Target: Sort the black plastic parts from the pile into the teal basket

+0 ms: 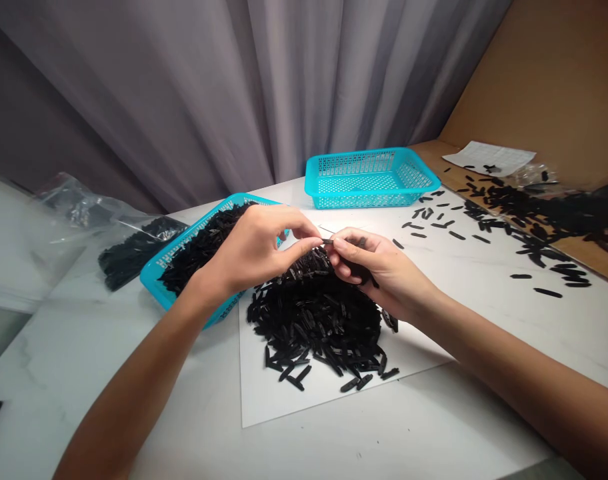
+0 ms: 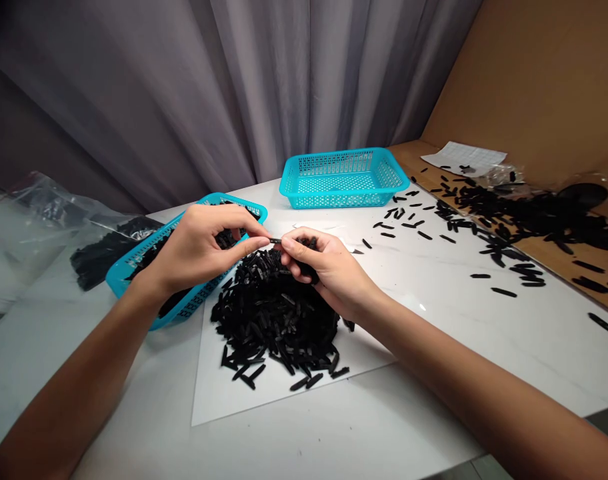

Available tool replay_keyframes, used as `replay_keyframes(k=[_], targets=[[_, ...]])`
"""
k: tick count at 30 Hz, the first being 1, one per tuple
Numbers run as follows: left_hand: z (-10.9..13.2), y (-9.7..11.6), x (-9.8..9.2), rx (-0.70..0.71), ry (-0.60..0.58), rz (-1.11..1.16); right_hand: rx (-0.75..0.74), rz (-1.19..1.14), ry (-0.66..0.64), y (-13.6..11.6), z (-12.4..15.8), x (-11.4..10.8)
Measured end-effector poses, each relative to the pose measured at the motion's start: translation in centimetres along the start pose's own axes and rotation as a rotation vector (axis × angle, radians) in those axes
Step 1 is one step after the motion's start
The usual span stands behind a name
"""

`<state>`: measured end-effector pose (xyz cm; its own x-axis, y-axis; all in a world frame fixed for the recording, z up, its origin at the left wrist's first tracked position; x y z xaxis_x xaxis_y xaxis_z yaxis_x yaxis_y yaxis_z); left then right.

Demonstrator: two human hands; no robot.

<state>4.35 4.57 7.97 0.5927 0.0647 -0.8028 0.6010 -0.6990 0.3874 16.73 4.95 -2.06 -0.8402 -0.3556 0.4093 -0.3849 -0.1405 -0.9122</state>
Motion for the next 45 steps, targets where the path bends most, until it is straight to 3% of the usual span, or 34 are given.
replay_keyframes(k=[2,4,7,9,12,16,18,20,23,28,35,45], targets=[[0.3,-1.2,-1.9,-0.172,0.059,-0.212,-0.001,-0.011,0.006,0.0,0.0,0.0],[1.4,-3.4,-4.7,-0.453,0.080,-0.541,0.014,-0.021,0.007,0.2,0.1,0.1],[3.8,-7.0,-7.9,-0.792,-0.105,-0.880,0.062,-0.026,0.006,0.6,0.2,0.3],[4.6,-8.4,-9.1,-0.870,-0.170,-0.935,0.097,-0.030,0.020,0.9,0.2,0.3],[3.5,-8.0,-7.7,-0.716,-0.158,-0.716,0.164,-0.043,0.030,1.3,0.4,0.5],[1.1,-2.2,-1.5,-0.209,-0.261,-0.184,0.250,-0.015,-0.047,1.6,0.8,1.3],[0.8,0.3,1.1,-0.022,-0.340,-0.142,0.259,0.005,-0.121,1.7,0.9,1.9],[0.9,1.4,2.9,0.057,-0.400,-0.127,0.254,0.012,-0.171,1.7,1.0,2.3],[0.9,1.0,3.8,0.056,-0.390,-0.104,0.254,0.002,-0.161,1.8,1.0,2.2],[0.7,0.3,2.8,0.054,-0.273,-0.144,0.202,0.015,-0.081,1.3,0.7,1.5],[0.5,-0.3,1.9,-0.007,-0.201,-0.205,0.112,0.127,0.007,0.5,0.2,0.4],[0.6,-0.5,1.7,-0.044,-0.180,-0.209,0.029,0.157,0.044,0.2,0.1,0.0]])
Point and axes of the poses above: each hand's wrist, its own z-axis away from the middle knuckle, its own x-axis out of the palm, y = z × x, the point moved 8 cm from there along -z, towards the middle knuckle, and after that the axes turned 3 degrees about -x, right-handed, at the moved point
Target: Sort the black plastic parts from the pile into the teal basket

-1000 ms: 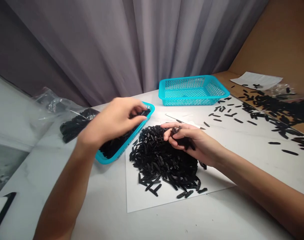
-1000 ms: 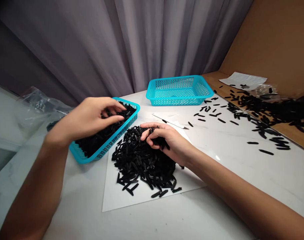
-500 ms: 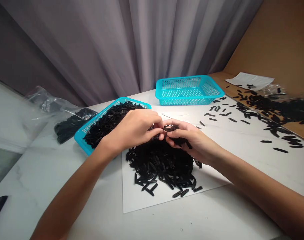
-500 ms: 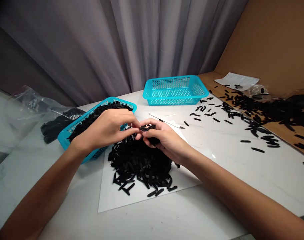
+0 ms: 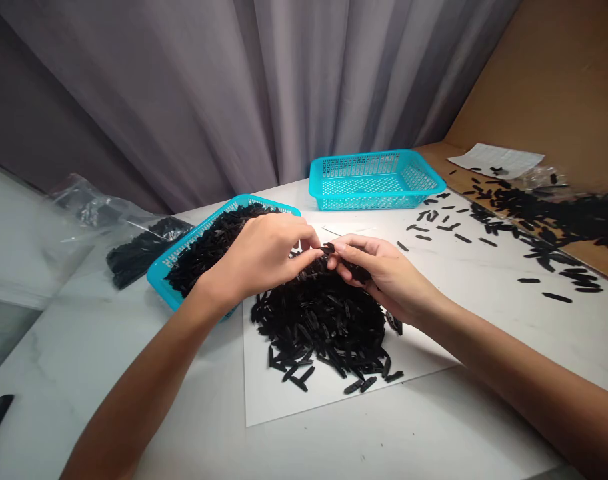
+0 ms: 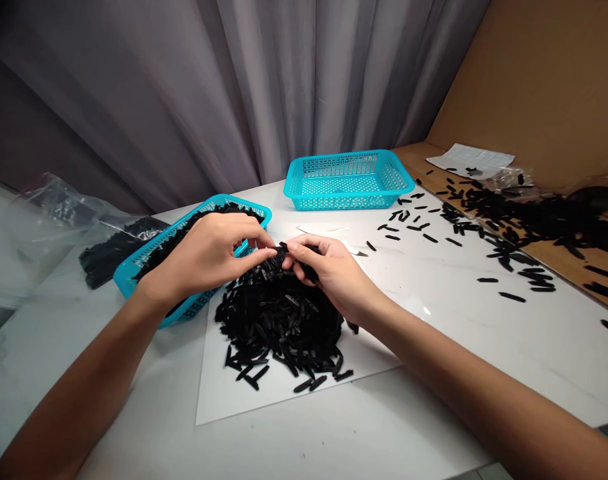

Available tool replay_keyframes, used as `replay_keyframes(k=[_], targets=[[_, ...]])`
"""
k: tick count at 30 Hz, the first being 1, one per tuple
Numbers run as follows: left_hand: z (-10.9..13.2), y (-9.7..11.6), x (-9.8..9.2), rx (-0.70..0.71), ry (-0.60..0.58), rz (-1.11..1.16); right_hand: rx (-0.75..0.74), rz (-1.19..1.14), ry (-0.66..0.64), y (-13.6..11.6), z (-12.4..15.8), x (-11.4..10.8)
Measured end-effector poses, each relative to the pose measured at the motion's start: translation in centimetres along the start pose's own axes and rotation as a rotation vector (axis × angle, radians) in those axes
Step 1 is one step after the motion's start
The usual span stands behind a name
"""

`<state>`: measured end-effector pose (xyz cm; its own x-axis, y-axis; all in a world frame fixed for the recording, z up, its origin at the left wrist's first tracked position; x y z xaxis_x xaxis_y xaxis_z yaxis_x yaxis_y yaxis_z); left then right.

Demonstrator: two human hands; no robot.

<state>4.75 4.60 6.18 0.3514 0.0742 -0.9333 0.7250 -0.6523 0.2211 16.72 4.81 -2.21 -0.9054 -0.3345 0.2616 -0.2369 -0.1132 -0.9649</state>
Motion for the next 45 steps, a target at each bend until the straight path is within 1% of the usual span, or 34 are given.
replay_keyframes(k=[7,11,13,15,18,20,22,24,28,31,38,45], targets=[[-0.2,0.2,0.2,0.022,0.029,0.046,-0.011,0.030,0.027,0.1,-0.1,-0.3],[-0.1,0.1,0.1,-0.011,0.051,0.089,-0.014,0.072,0.037,0.4,-0.2,-0.5],[-0.1,0.0,0.1,-0.055,0.059,0.136,-0.020,0.092,0.040,0.5,-0.2,-0.7],[-0.2,-0.4,0.3,-0.121,0.063,0.253,-0.038,0.115,0.051,0.4,-0.2,-0.9],[-0.3,-1.4,1.1,-0.233,0.060,0.525,-0.082,0.173,0.078,0.0,-0.2,-1.2],[-0.5,-1.8,1.6,-0.272,0.047,0.658,-0.102,0.206,0.092,-0.2,-0.2,-1.3],[-0.5,-2.0,2.0,-0.285,0.034,0.721,-0.112,0.215,0.097,-0.3,-0.2,-1.2],[-0.5,-2.3,2.2,-0.309,0.033,0.763,-0.118,0.203,0.094,-0.3,-0.2,-1.1],[-0.5,-3.0,2.2,-0.389,0.085,0.840,-0.126,0.144,0.087,-0.5,-0.2,-1.0],[-0.5,-3.3,2.1,-0.416,0.107,0.882,-0.135,0.115,0.098,-0.9,-0.1,-1.1],[-0.4,-3.3,2.4,-0.408,0.089,0.955,-0.145,0.080,0.115,-1.5,0.1,-1.4],[-0.5,-3.2,2.6,-0.412,0.066,0.975,-0.136,0.078,0.105,-1.3,0.1,-1.5]])
Point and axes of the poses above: each hand's wrist, its own z-axis away from the middle knuckle, its own x-axis out of the palm, y = z × x, the point moved 8 cm from there along -z, towards the middle knuckle, and after that the axes turned 3 degrees about -x, right-handed, at the moved point
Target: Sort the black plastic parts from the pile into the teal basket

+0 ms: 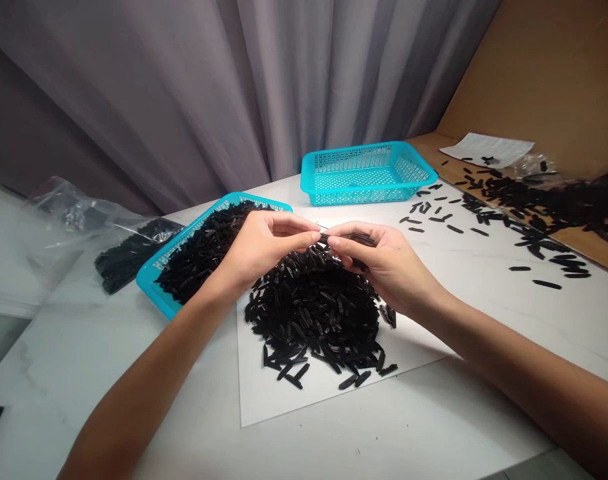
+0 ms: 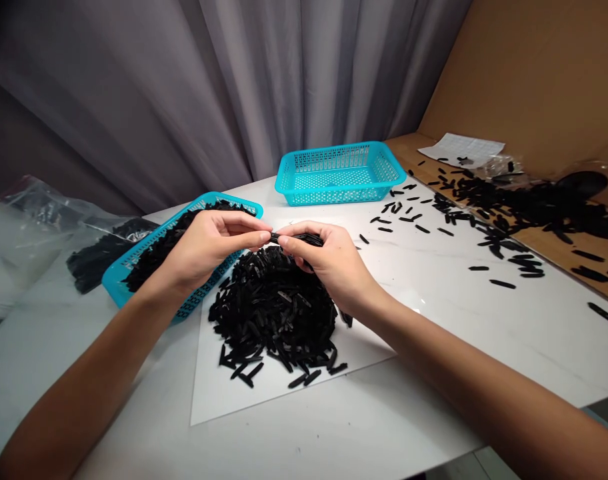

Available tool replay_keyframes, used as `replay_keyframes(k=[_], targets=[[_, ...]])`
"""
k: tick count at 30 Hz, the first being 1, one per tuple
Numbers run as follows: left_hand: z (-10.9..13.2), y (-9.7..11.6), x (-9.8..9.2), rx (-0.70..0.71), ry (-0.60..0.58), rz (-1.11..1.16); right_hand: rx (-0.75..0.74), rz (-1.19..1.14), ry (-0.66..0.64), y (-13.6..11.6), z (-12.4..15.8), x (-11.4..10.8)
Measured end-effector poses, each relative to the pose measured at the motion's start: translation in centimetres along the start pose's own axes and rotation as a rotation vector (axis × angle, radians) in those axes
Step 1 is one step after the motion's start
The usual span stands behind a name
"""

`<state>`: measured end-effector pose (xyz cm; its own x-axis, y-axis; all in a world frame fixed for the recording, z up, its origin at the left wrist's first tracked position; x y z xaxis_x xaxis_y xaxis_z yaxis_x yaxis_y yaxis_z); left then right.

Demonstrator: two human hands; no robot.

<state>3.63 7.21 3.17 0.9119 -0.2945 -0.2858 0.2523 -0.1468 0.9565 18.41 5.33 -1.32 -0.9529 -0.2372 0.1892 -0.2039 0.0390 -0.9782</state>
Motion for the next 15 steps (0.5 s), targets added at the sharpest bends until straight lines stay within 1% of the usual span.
replay_keyframes(k=[6,9,15], targets=[[0.1,-0.1,0.0,-0.004,0.000,0.045,0.022,0.012,-0.026,0.1,0.1,0.1],[0.2,-0.3,-0.1,-0.004,0.018,0.083,0.029,0.007,-0.049,0.0,0.0,0.3],[0.2,-1.0,0.1,-0.063,0.040,0.120,0.030,-0.021,-0.050,0.2,-0.2,0.5]])
Point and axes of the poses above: each hand's wrist, its own z-axis away from the middle knuckle, its own x-axis out of the palm, y = z × x, the point moved 8 cm from there along -z, towards the middle knuckle, and after that the axes turned 3 degrees about -x, right-handed, at the moved point
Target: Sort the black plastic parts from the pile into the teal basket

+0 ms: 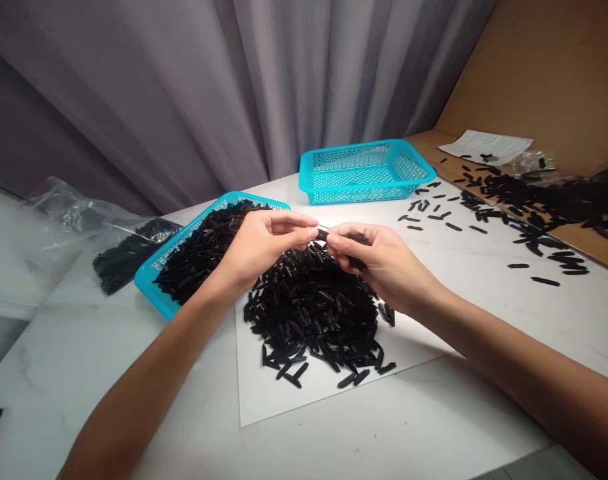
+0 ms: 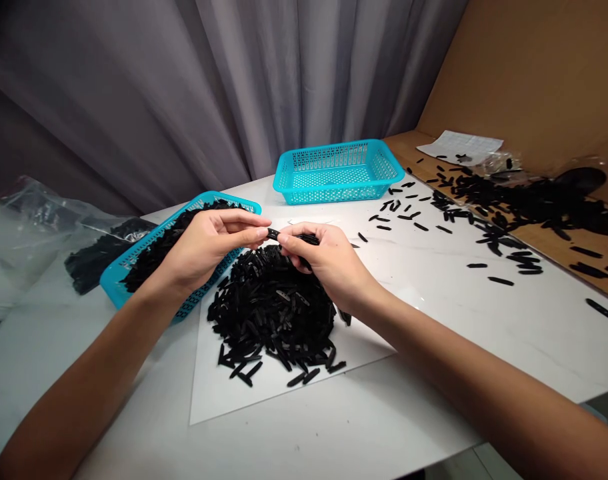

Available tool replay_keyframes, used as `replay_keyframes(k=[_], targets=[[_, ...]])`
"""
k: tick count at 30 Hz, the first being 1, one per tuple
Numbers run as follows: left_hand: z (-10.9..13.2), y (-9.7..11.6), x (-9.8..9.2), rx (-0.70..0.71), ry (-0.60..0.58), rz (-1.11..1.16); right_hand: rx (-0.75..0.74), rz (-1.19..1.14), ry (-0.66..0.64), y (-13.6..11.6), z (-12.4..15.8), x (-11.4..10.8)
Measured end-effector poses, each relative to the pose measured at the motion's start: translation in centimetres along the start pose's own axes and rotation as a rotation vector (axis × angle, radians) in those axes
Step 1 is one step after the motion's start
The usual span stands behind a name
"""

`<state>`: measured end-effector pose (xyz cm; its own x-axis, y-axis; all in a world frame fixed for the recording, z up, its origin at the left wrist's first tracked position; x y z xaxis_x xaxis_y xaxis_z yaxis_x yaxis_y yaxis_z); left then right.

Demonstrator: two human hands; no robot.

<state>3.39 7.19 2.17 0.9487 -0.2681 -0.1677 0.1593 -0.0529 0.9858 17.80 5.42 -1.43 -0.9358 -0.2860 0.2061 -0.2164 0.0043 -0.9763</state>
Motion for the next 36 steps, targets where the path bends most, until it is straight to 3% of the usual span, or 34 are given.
replay_keyframes(k=[8,20,36], targets=[[0.2,0.9,0.4,0.049,0.026,-0.061,0.023,-0.009,0.000,0.0,0.1,0.0],[0.0,0.5,-0.4,0.082,0.118,-0.019,0.034,0.017,-0.025,0.2,0.1,0.0],[0.2,1.1,0.2,0.105,0.013,-0.153,0.063,0.009,-0.049,0.1,0.3,0.2]])
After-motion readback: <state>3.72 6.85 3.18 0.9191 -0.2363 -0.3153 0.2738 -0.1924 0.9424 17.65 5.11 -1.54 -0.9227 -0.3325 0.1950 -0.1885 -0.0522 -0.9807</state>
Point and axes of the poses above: each hand's wrist, its own z-axis away from the middle knuckle, its own x-axis out of the palm, y = z × x, the point moved 8 cm from there along -z, towards the middle knuckle, and after that the axes turned 3 degrees about -x, right-handed, at the moved point
